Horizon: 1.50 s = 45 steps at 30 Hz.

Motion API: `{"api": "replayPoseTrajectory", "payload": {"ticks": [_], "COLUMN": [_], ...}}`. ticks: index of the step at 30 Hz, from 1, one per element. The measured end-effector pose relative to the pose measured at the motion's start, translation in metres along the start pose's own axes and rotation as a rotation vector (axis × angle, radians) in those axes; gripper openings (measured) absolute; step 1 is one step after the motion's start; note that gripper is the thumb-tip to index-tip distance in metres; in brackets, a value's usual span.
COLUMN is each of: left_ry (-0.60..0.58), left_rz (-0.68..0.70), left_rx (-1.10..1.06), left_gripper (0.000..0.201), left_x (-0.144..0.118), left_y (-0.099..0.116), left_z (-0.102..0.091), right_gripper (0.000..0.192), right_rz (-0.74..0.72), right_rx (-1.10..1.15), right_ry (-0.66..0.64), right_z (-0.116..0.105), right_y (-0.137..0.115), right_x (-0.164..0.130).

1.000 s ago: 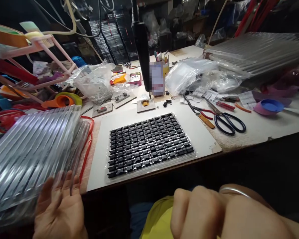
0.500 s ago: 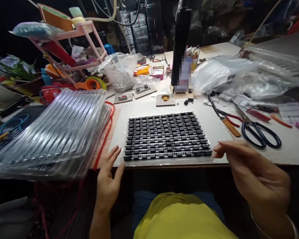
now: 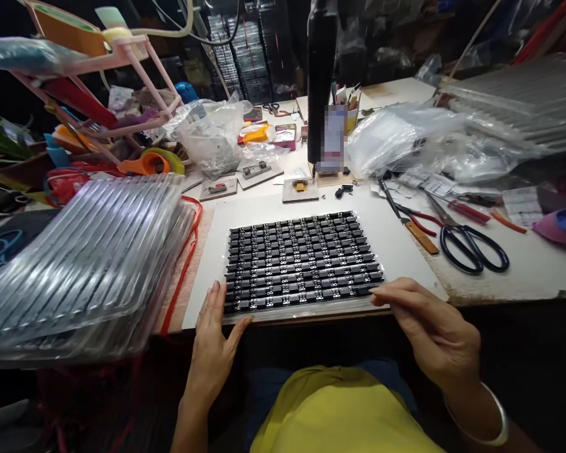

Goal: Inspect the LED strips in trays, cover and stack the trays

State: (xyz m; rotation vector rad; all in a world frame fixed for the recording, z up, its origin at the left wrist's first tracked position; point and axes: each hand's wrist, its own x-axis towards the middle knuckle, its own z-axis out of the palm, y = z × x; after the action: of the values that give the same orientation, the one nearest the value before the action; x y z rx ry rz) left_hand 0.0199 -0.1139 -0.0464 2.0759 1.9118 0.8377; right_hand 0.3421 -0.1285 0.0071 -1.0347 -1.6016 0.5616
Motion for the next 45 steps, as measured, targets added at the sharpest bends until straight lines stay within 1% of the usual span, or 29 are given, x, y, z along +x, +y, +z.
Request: {"api": "replayPoseTrajectory", "payload": {"ticks": [2, 5, 7, 10, 11, 13, 15, 17, 21, 24, 27, 30, 33, 35, 38, 41, 43, 45], "left_ry": [0.001, -0.003, -0.001, -0.002, -0.003, -0.001, 0.003, 0.005, 0.001, -0.01, -0.006, 0.024, 0.039, 0.056, 0.046, -0.034, -0.057, -0.06], "left_rz": [0.017, 0.04, 0.047, 0.06, 0.063, 0.065, 0.064, 0.063, 0.069, 0.077, 0.063, 0.038, 0.043, 0.087, 0.235, 0.373, 0.407, 0.416], "left_rx": [0.013, 0.046, 0.058, 0.064, 0.069, 0.083, 0.101, 0.123, 0.153, 0.15, 0.129, 0.101, 0.112, 0.186, 0.332, 0.416, 0.436, 0.424], "left_gripper": [0.071, 0.071, 0.071, 0.071, 0.071, 0.071, 0.071, 0.071, 0.068, 0.066, 0.069, 0.074, 0.076, 0.075, 0.068, 0.061, 0.06, 0.059], "left_x": [0.0, 0.0, 0.0, -0.001, -0.001, -0.002, -0.003, -0.004, -0.005, -0.006, -0.006, -0.004, 0.001, 0.004, 0.005, 0.002, -0.001, -0.003], "left_y": [0.0, -0.001, -0.002, -0.002, -0.002, -0.002, -0.002, -0.001, 0.002, 0.004, 0.004, 0.0, 0.001, 0.007, 0.025, 0.044, 0.051, 0.055], "left_z": [0.002, 0.006, 0.007, 0.007, 0.007, 0.008, 0.009, 0.01, 0.009, 0.007, 0.007, 0.006, 0.005, 0.004, 0.007, 0.017, 0.024, 0.026], "right_gripper": [0.038, 0.04, 0.039, 0.034, 0.036, 0.048, 0.06, 0.065, 0.069, 0.064, 0.055, 0.051, 0.052, 0.052, 0.052, 0.05, 0.049, 0.048], "right_rz": [-0.026, -0.126, -0.202, -0.3, -0.327, -0.364, -0.378, -0.383, -0.379, -0.351, -0.297, -0.198, -0.123, -0.068, 0.036, 0.102, 0.095, 0.07], "right_rx": [-0.039, -0.158, -0.284, -0.531, -0.612, -0.74, -0.818, -0.858, -0.85, -0.811, -0.819, -0.838, -0.841, -0.819, -0.724, -0.624, -0.613, -0.626], "right_ry": [-0.065, -0.182, -0.239, -0.318, -0.35, -0.413, -0.453, -0.463, -0.454, -0.417, -0.287, -0.138, -0.092, -0.08, -0.051, -0.03, -0.019, -0.006], "right_z": [0.004, 0.017, 0.029, 0.047, 0.052, 0.059, 0.064, 0.068, 0.07, 0.062, 0.041, 0.015, -0.008, -0.017, -0.019, -0.011, -0.006, -0.003], "right_y": [0.003, 0.004, 0.004, 0.006, 0.008, 0.013, 0.019, 0.025, 0.027, 0.026, 0.034, 0.052, 0.07, 0.079, 0.088, 0.093, 0.095, 0.095], "right_x": [0.0, 0.003, 0.008, 0.016, 0.017, 0.015, 0.009, 0.001, -0.006, 0.0, 0.006, 0.006, 0.003, 0.002, 0.007, 0.015, 0.019, 0.019]}}
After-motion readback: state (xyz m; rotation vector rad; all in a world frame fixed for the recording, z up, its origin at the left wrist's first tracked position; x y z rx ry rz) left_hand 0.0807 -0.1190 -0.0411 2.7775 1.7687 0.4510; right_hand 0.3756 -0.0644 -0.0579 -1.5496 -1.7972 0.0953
